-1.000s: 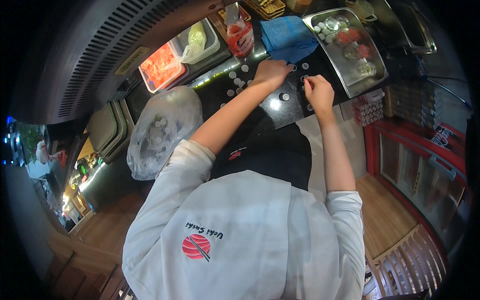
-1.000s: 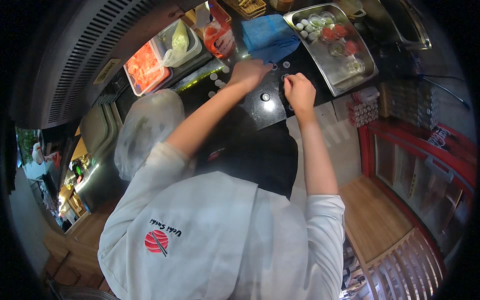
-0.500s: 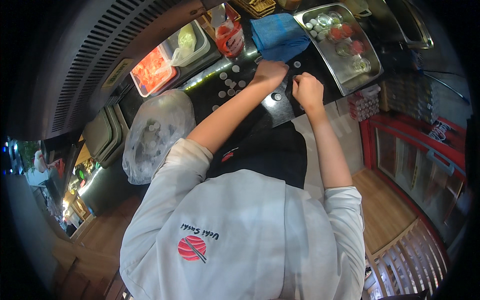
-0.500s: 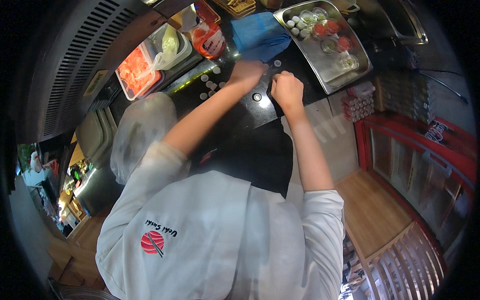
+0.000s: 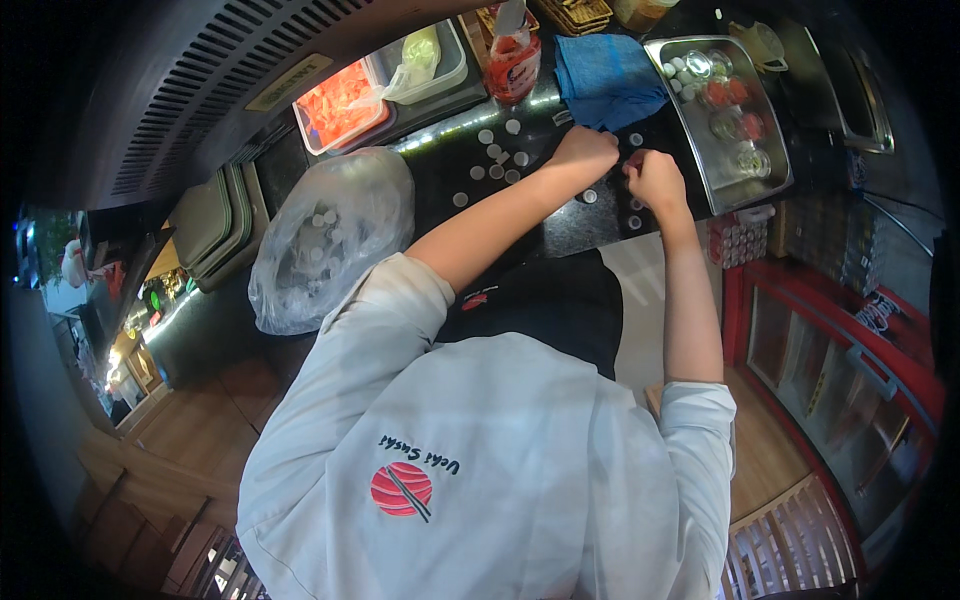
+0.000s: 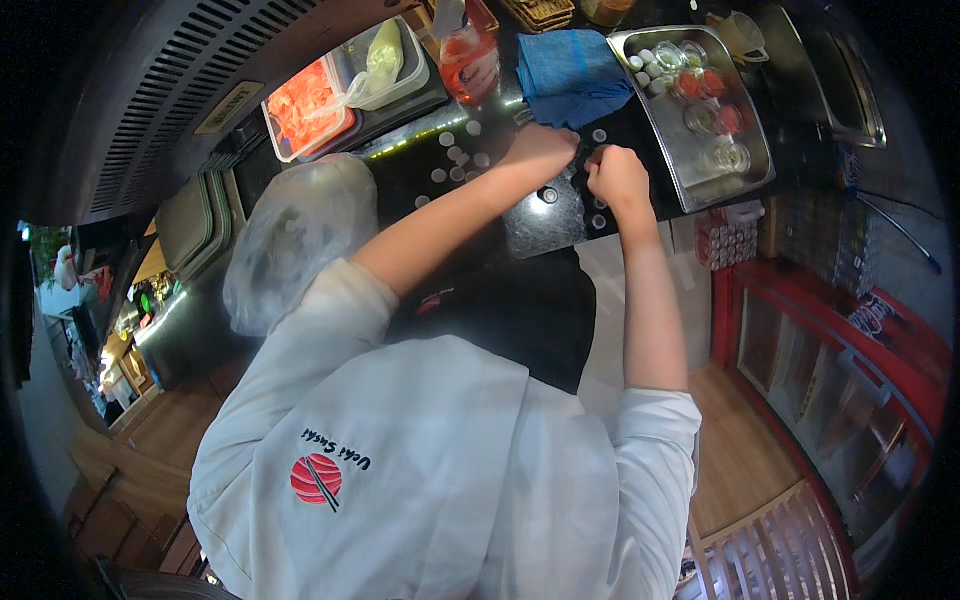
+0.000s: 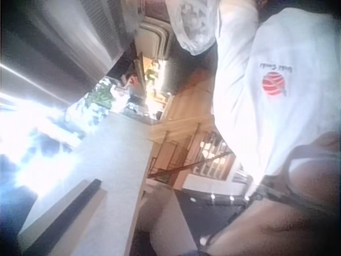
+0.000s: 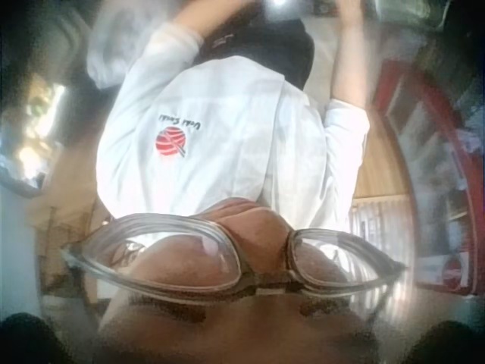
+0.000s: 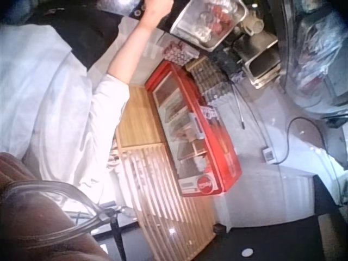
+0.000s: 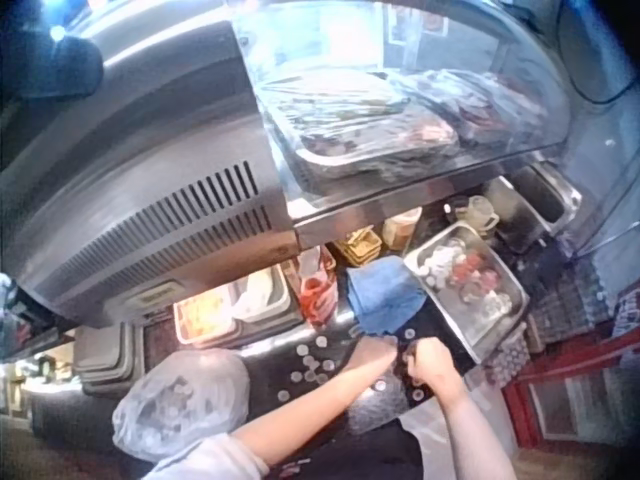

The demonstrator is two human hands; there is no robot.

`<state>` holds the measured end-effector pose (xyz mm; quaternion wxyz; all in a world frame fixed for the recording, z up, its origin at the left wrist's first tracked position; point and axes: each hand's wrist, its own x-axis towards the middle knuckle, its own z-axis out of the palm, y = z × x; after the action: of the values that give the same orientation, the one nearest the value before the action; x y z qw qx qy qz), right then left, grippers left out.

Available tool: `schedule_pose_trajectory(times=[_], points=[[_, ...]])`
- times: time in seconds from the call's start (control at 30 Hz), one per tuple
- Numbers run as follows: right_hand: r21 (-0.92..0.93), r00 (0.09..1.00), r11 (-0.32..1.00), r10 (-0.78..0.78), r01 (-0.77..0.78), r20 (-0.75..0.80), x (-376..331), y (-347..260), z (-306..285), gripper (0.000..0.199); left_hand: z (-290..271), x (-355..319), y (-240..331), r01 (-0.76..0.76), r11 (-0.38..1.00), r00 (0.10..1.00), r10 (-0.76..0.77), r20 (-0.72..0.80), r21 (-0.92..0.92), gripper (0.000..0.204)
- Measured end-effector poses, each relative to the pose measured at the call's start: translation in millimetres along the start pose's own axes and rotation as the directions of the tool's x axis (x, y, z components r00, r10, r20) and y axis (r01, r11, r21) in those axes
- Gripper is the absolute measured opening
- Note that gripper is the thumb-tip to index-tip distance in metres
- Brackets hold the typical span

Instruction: The person repeatedly picks up small white and black plastic caps from a countertop, aligns them, and presses them together by hand. The person handles the caps one at a time, occasionally placing assembled pairs back on the counter.

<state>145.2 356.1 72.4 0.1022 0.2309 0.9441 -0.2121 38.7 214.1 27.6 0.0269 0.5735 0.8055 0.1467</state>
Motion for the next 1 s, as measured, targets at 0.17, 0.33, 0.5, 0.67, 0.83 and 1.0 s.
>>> schedule_pose_trajectory(times=[0.17,0.33,0.5,0.67,0.83,1.0], points=[[0.063,1.000,0.998,-0.016,0.017,-0.019,0.4,3.7,1.8,0.015,-4.0,1.3,0.1,-0.006,1.000,1.000,0.006,0.028,0.003,0.010],[0.075,0.983,0.991,-0.099,0.112,-0.156,-15.7,-1.3,-6.8,0.018,-25.9,-1.1,-1.1,0.033,0.998,0.999,-0.032,0.020,-0.055,0.013],[0.268,0.939,0.936,-0.137,0.226,-0.315,-43.9,-11.5,-14.4,0.016,-66.1,-61.5,-2.3,0.305,0.905,0.932,-0.348,-0.103,-0.296,0.018],[0.571,0.961,0.800,-0.023,0.184,-0.277,-89.9,-39.4,-6.6,0.012,-62.0,-188.3,-14.0,0.673,0.734,0.735,-0.677,-0.026,-0.088,0.049],[0.618,0.966,0.752,-0.101,0.230,-0.237,-99.1,-66.6,22.4,0.012,9.1,-263.0,-49.1,0.541,0.841,0.838,-0.540,-0.071,-0.006,0.038],[0.574,0.935,0.740,-0.305,0.351,-0.178,-109.8,-102.2,21.7,0.024,-61.6,-202.7,-3.5,0.504,0.282,0.777,-0.560,0.286,-0.816,0.028]])
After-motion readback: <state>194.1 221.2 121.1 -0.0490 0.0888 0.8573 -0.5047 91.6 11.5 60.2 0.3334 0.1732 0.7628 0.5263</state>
